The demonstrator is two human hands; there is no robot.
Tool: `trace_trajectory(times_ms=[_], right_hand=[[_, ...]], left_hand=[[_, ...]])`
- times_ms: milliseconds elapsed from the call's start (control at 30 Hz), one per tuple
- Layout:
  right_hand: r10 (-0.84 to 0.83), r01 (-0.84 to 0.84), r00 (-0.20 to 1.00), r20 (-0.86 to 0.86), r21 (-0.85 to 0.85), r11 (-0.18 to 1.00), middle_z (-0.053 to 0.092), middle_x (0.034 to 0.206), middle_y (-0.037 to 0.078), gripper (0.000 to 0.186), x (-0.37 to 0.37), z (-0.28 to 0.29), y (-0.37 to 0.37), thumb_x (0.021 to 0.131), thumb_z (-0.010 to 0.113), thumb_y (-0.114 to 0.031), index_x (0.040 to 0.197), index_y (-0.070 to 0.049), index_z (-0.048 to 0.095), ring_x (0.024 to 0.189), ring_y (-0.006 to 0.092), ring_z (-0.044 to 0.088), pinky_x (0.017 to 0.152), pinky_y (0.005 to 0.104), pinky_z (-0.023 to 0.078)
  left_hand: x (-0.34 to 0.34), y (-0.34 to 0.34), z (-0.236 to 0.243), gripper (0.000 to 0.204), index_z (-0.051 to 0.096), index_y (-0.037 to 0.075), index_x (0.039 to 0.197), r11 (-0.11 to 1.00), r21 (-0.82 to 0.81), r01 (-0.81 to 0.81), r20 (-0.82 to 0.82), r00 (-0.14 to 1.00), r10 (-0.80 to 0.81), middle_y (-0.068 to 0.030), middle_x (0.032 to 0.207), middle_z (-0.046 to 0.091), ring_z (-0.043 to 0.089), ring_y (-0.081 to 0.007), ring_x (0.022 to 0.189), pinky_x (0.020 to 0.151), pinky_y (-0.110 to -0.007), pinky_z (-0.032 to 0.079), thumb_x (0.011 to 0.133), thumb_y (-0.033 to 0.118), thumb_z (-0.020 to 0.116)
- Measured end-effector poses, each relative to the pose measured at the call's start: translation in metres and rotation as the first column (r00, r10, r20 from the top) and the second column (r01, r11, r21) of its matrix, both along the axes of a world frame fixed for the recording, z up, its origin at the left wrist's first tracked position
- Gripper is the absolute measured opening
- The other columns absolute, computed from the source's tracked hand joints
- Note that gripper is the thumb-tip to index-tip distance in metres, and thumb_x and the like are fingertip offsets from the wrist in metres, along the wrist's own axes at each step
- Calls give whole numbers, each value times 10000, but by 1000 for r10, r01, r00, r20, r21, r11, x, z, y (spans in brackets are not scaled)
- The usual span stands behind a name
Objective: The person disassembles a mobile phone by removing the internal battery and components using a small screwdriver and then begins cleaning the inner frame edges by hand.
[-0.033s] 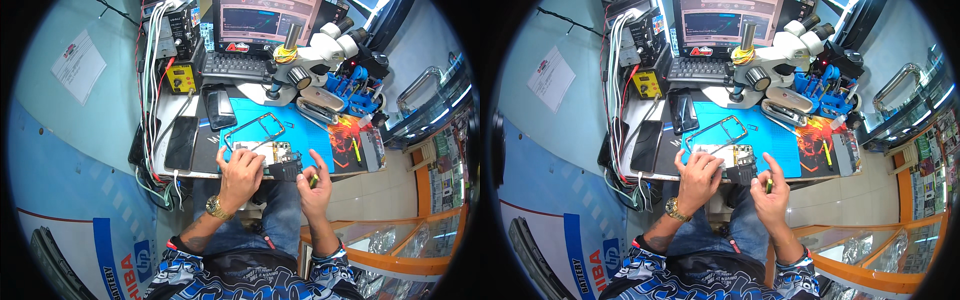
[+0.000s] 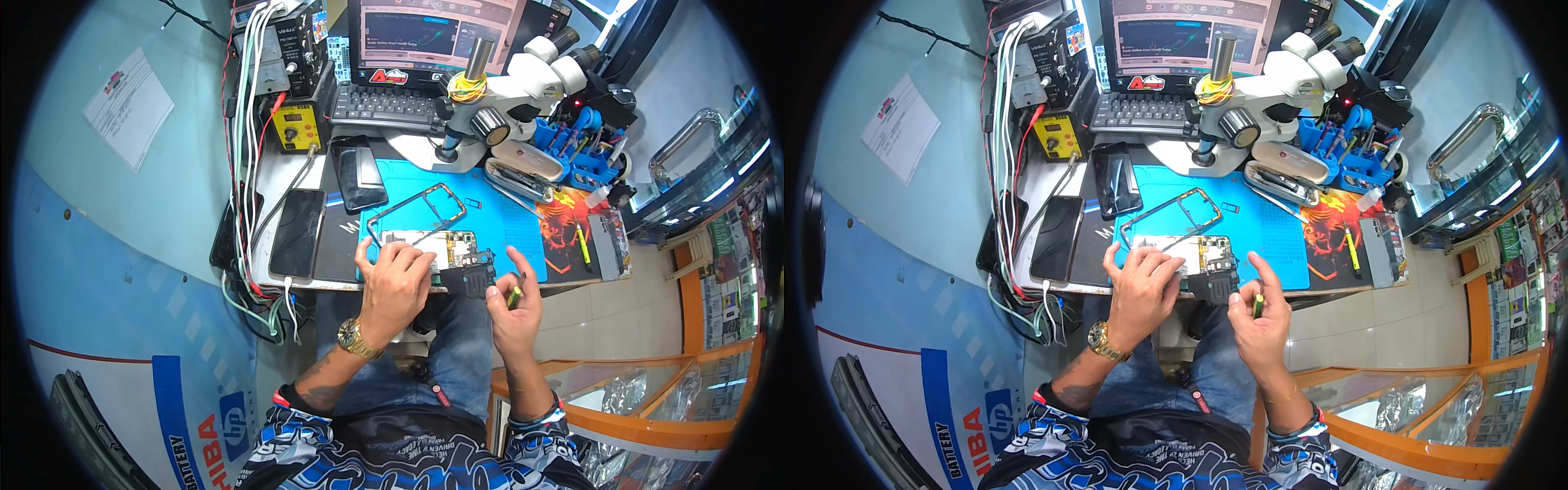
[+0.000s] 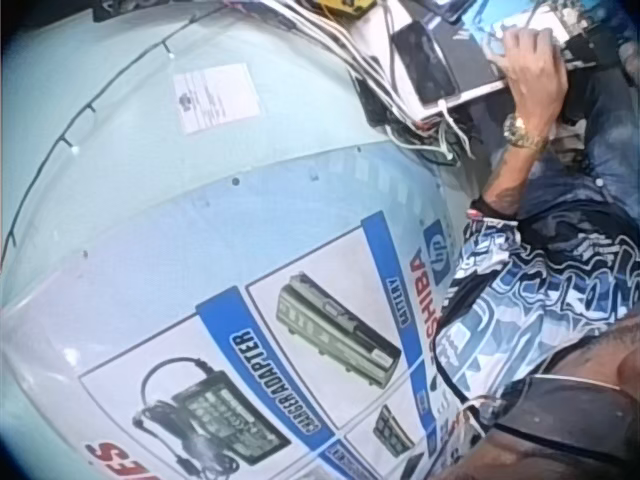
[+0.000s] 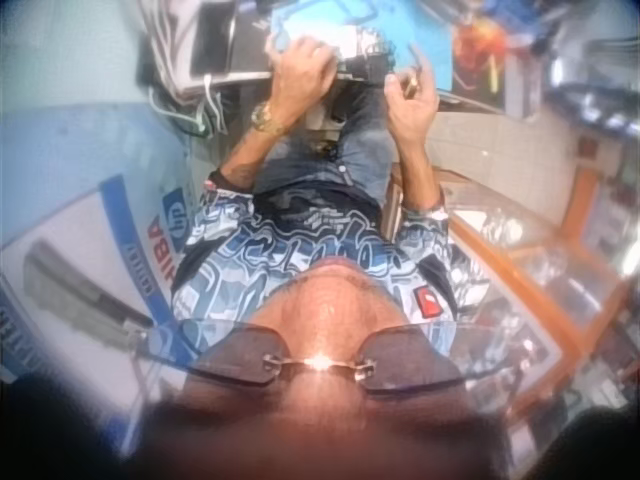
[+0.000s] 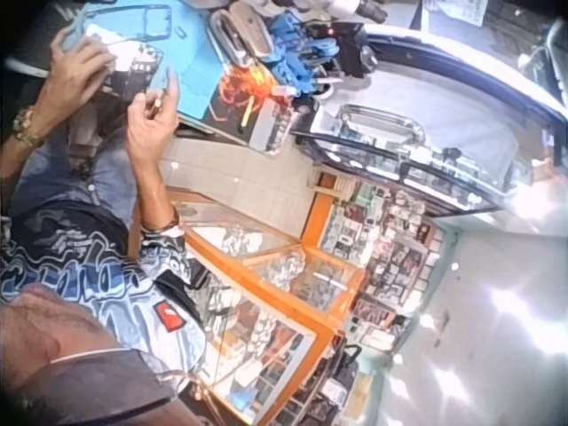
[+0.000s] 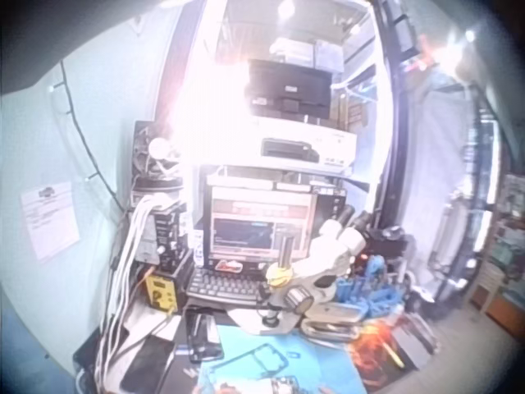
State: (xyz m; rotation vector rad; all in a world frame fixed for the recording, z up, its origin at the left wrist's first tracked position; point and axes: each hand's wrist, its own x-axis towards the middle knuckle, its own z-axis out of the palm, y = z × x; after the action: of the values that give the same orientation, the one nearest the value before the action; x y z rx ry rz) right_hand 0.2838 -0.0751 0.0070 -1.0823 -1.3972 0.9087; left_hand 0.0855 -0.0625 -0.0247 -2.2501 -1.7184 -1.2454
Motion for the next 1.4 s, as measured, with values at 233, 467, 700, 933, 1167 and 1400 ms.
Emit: trace_trajectory(times_ms=[233,467,700,933,1167,1400], right_hand=[[-181,184,975,-128,9,983,521,822,-35,561,34,6,-4,923,607,61,1471,-2,505,746,52,480,748,204,442],[-129,196,923,363,-154,968,653,819,42,418,95,-3,64,960,601,-33,1377,-23,622,811,101,633,761,287,511],[-195,225,869,456,-13,974,743,872,82,403,52,-9,60,927,756,-201,1294,-44,703,637,74,552,584,286,459],[133,-104,964,230,-131,986,702,788,15,465,-41,-19,43,879,782,-134,1312,-4,676,620,57,508,558,274,438],[123,-114,959,255,-47,992,648,846,27,420,-37,-19,41,899,706,-13,1317,-42,683,724,66,539,630,266,462],[-8,15,998,62,-117,993,650,908,2,387,5,-10,29,930,715,-6,1315,-19,684,765,33,531,657,200,449]], left_hand=[[-3,9,1,181,743,139,1031,999,-38,27,-50,998,-29,17,931,670,628,-192,1040,1129,-641,225,855,93,740],[-13,5,5,340,728,147,1163,992,-109,65,77,995,-56,53,931,726,647,-176,1045,1148,-638,213,834,87,787],[-13,-1,-4,406,719,137,1214,998,-45,36,129,991,-30,87,931,762,663,-155,1029,1168,-621,221,822,78,809],[-8,-2,-8,407,727,142,1198,1000,29,4,75,997,-6,86,916,757,668,-149,995,1166,-609,230,807,82,822],[-9,4,-8,196,745,162,1008,1000,27,1,77,997,-3,53,770,657,642,-156,870,1115,-569,274,833,90,796],[-7,1,-4,149,760,144,995,999,10,-39,88,995,38,28,769,655,635,-169,853,1088,-544,294,852,110,785]])
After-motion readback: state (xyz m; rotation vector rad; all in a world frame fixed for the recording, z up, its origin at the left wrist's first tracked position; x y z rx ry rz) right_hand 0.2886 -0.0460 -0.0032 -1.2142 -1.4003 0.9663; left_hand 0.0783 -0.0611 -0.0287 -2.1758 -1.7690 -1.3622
